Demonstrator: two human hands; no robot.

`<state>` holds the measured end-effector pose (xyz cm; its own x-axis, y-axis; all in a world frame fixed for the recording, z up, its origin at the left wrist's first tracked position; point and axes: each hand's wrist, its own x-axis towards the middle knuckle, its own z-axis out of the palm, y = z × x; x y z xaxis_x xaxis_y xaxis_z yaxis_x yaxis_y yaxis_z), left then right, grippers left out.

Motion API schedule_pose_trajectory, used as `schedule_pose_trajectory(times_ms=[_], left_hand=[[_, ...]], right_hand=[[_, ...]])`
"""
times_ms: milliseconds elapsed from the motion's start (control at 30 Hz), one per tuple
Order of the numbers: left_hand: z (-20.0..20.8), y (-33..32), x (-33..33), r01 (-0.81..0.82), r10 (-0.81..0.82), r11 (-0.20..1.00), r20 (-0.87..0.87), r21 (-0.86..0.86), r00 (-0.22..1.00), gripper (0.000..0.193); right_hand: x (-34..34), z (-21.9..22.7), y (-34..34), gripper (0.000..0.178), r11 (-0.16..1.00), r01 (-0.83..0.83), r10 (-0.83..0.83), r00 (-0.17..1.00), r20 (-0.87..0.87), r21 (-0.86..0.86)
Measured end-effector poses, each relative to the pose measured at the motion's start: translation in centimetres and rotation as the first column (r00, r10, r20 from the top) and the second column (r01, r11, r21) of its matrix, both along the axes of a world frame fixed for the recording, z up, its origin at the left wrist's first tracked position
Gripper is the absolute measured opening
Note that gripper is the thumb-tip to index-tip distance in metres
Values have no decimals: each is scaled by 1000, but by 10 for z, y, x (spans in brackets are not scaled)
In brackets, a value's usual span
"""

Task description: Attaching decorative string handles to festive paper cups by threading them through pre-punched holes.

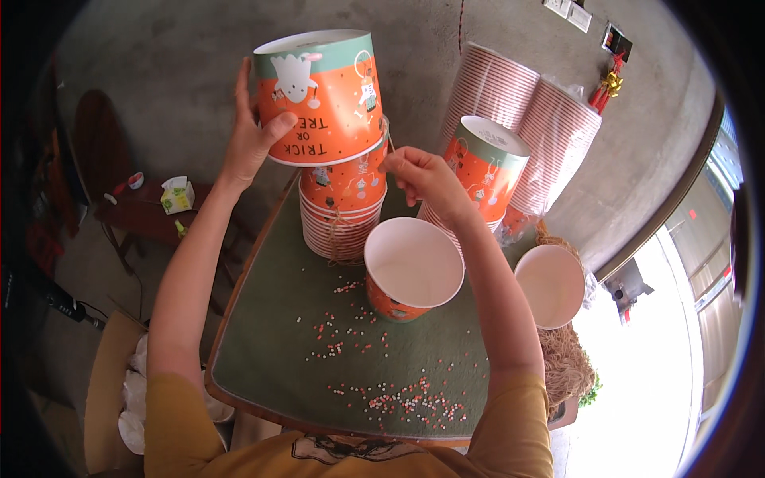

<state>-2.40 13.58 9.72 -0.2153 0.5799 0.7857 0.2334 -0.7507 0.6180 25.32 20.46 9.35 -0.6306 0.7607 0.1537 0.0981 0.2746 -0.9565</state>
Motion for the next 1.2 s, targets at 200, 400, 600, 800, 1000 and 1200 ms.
schedule_pose_trajectory(times_ms=[200, 400, 600, 800, 1000, 1200], left_hand=[[8, 3, -5, 151, -158, 987, -141, -57, 977, 120], [31, 14, -6, 68, -58, 997, -282, 26, 958, 82], [27, 24, 1, 97, -112, 991, -179, -92, 977, 76], [-15, 39, 7, -199, 161, 977, -343, -77, 925, 115], [-56, 46, 7, -129, 85, 979, -261, -158, 962, 118], [-74, 45, 2, -11, -29, 978, -191, -210, 981, 112]], right_hand=[[1, 5, 16, 29, 994, 113, -114, 985, -130, -8], [-12, 7, 31, 40, 999, 0, 19, 884, -466, 42], [-21, -11, 52, 37, 974, 133, -60, 933, -356, 184], [-29, -33, 61, 38, 897, 237, -154, 959, -238, 374], [-26, -52, 55, 34, 853, 242, -246, 968, -53, 462], [-24, -69, 44, 37, 788, 228, -290, 957, 19, 573]])
